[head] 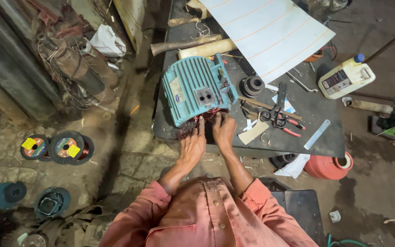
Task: The person works on a teal electric motor placed on a workbench. They repeatedly insert and adjust copper windings into the motor's stator slots using their hands, a wooden mallet, and a cylindrical wooden tool. The person also uses pliers to manipulate the wires and occasionally picks up a thin white string to assist with the winding process.
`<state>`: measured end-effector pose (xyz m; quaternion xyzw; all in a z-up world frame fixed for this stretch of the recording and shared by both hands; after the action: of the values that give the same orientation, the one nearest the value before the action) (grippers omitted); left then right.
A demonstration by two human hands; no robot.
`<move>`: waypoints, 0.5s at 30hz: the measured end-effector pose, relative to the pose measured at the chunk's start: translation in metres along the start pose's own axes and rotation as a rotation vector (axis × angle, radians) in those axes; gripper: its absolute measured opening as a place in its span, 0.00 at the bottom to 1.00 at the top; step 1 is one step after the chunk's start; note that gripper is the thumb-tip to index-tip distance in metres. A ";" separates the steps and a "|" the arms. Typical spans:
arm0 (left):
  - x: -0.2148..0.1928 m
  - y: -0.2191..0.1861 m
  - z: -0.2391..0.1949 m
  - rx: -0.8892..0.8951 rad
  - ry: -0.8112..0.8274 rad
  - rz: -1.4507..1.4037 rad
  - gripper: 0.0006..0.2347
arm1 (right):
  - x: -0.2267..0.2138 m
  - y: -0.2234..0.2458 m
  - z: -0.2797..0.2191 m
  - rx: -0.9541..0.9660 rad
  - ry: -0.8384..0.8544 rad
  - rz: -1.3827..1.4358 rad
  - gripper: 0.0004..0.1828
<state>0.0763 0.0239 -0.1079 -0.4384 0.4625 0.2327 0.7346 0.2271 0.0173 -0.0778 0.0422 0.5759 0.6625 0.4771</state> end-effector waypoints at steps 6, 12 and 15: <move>-0.002 0.006 -0.010 -0.030 -0.016 -0.011 0.28 | 0.021 -0.025 -0.010 0.338 0.076 0.656 0.11; -0.007 0.002 -0.009 0.016 -0.013 -0.014 0.29 | 0.034 -0.031 -0.008 0.348 0.082 0.627 0.10; -0.001 0.001 -0.008 -0.020 0.015 0.015 0.29 | 0.036 -0.035 -0.010 0.358 0.147 0.747 0.10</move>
<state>0.0713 0.0169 -0.1086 -0.4440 0.4688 0.2395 0.7251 0.2222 0.0306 -0.1275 0.2829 0.6596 0.6807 0.1471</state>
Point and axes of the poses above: each hand's wrist, its own z-axis towards the middle knuckle, its own x-axis out of the palm, y = z × x, the point moved 7 cm from there along z, towards the middle knuckle
